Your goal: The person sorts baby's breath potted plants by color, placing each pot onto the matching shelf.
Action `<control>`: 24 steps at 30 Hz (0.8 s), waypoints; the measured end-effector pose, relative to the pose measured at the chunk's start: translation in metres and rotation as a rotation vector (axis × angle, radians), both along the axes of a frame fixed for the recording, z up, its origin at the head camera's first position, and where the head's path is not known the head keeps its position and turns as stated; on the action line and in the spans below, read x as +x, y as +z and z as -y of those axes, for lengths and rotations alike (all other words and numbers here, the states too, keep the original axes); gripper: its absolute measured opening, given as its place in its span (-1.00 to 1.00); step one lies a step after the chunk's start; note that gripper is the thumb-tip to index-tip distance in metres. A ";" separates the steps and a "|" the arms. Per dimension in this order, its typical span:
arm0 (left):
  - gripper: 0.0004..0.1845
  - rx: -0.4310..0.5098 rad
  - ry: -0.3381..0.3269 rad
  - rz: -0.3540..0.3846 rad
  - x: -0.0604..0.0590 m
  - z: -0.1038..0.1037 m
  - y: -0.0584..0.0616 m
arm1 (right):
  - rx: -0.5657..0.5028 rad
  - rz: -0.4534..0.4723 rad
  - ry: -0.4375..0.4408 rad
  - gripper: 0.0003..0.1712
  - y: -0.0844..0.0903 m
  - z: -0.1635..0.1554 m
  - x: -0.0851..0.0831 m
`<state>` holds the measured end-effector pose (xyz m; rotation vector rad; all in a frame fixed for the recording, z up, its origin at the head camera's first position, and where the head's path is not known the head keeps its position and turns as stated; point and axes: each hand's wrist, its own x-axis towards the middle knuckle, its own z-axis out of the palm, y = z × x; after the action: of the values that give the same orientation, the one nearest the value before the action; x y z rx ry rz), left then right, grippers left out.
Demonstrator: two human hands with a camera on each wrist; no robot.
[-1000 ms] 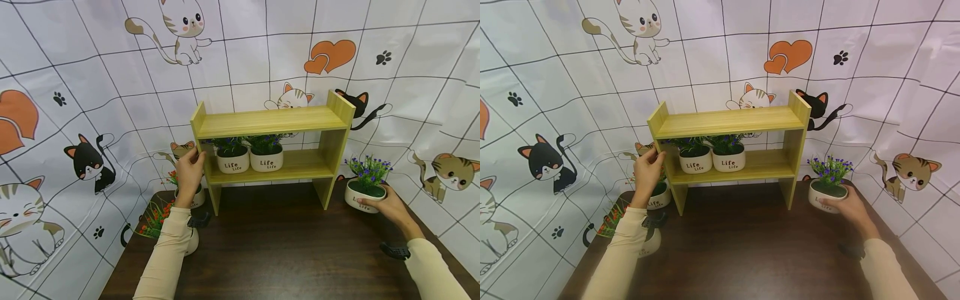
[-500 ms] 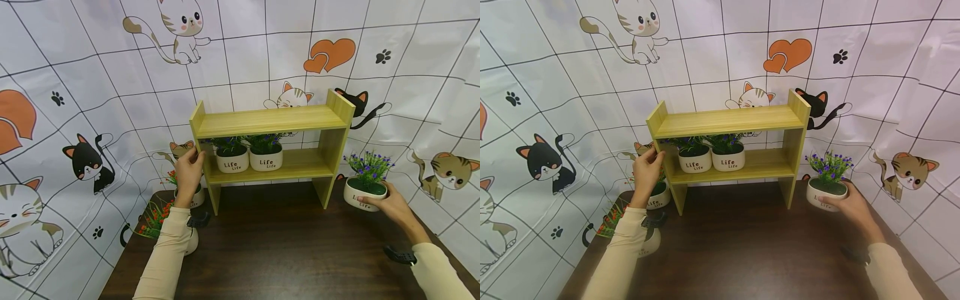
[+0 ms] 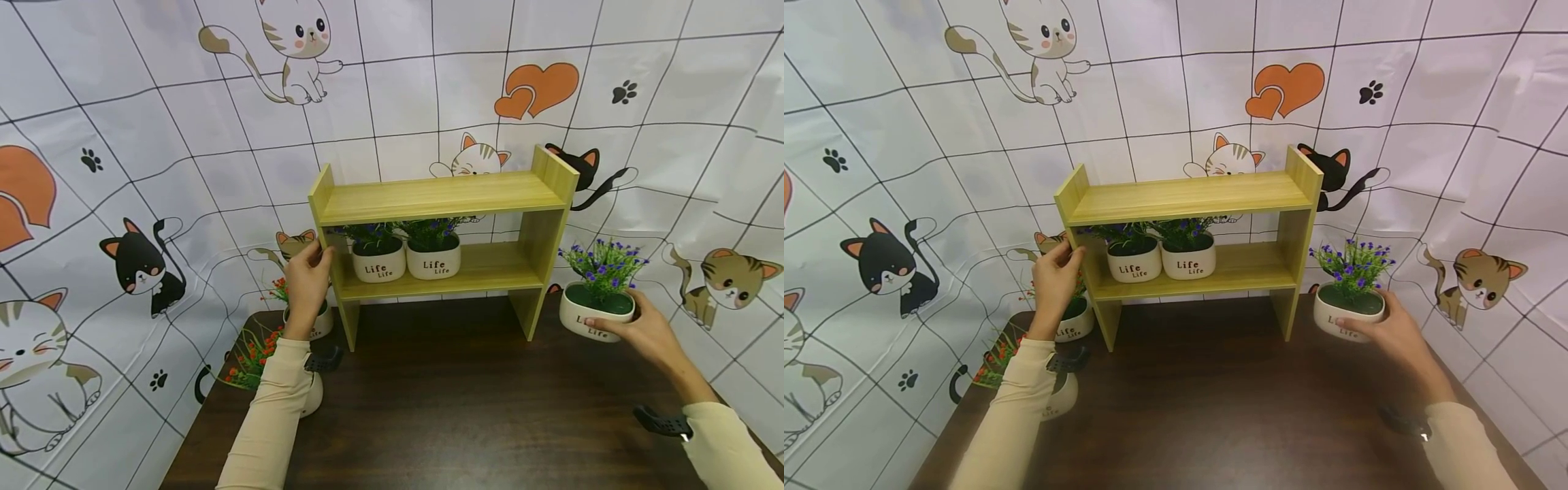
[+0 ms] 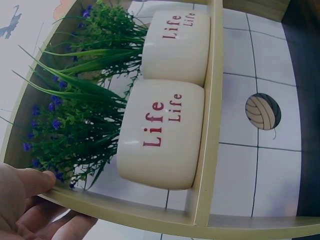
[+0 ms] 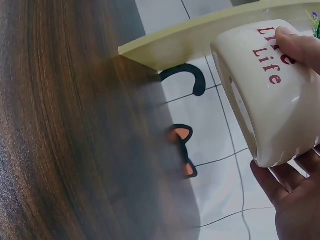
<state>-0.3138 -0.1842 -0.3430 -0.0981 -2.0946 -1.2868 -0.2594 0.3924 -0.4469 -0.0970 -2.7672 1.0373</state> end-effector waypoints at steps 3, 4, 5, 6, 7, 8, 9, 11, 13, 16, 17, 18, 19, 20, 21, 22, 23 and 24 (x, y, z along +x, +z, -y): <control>-0.75 0.001 -0.002 0.001 0.000 0.000 0.000 | 0.003 -0.008 0.000 0.32 0.003 0.003 0.003; -0.74 0.000 -0.002 0.001 0.000 0.000 0.000 | 0.002 -0.010 0.001 0.31 0.004 0.004 0.004; -0.74 0.000 -0.002 0.001 0.000 0.001 0.000 | 0.000 -0.012 0.003 0.30 0.005 0.005 0.005; -0.74 -0.001 -0.001 0.002 -0.001 0.001 0.000 | 0.000 -0.015 0.004 0.29 0.006 0.005 0.006; -0.74 -0.001 -0.001 0.003 -0.001 0.001 0.000 | -0.001 -0.021 0.007 0.27 0.007 0.006 0.007; -0.74 -0.001 -0.001 0.003 -0.001 0.001 0.000 | -0.001 -0.029 0.010 0.25 0.007 0.007 0.008; -0.74 0.000 -0.002 0.001 -0.001 0.001 0.000 | -0.002 -0.040 0.013 0.22 0.008 0.008 0.009; -0.74 0.001 -0.005 -0.003 -0.001 0.001 -0.001 | -0.001 -0.067 0.018 0.15 0.011 0.010 0.011; -0.74 0.005 -0.011 -0.009 -0.001 0.000 -0.001 | -0.003 -0.097 0.024 0.09 0.013 0.012 0.013; -0.74 0.007 -0.016 -0.014 -0.001 0.000 -0.001 | -0.015 -0.134 0.038 0.01 0.017 0.015 0.017; -0.74 0.007 -0.016 -0.015 -0.001 0.000 -0.001 | -0.020 -0.141 0.043 0.00 0.019 0.016 0.018; -0.73 0.007 -0.016 -0.015 -0.001 0.000 -0.001 | -0.019 -0.145 0.046 0.01 0.021 0.017 0.019; -0.73 0.007 -0.016 -0.014 -0.001 0.000 -0.001 | -0.020 -0.145 0.052 0.03 0.022 0.019 0.020; -0.74 0.007 -0.015 -0.013 -0.001 0.000 -0.001 | -0.020 -0.142 0.056 0.06 0.024 0.020 0.021; -0.73 0.008 -0.015 -0.012 -0.001 0.000 -0.001 | -0.015 -0.139 0.057 0.09 0.026 0.022 0.022; -0.73 0.008 -0.014 -0.011 -0.001 0.000 -0.001 | -0.012 -0.133 0.058 0.13 0.028 0.023 0.022; -0.73 0.007 -0.013 -0.010 0.000 0.000 -0.001 | -0.007 -0.127 0.059 0.17 0.029 0.025 0.022; -0.74 0.007 -0.012 -0.007 -0.001 0.000 -0.001 | -0.005 -0.123 0.061 0.20 0.031 0.027 0.023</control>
<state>-0.3144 -0.1847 -0.3440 -0.1125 -2.0861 -1.2995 -0.2364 0.3657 -0.4163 0.0498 -2.6721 1.0277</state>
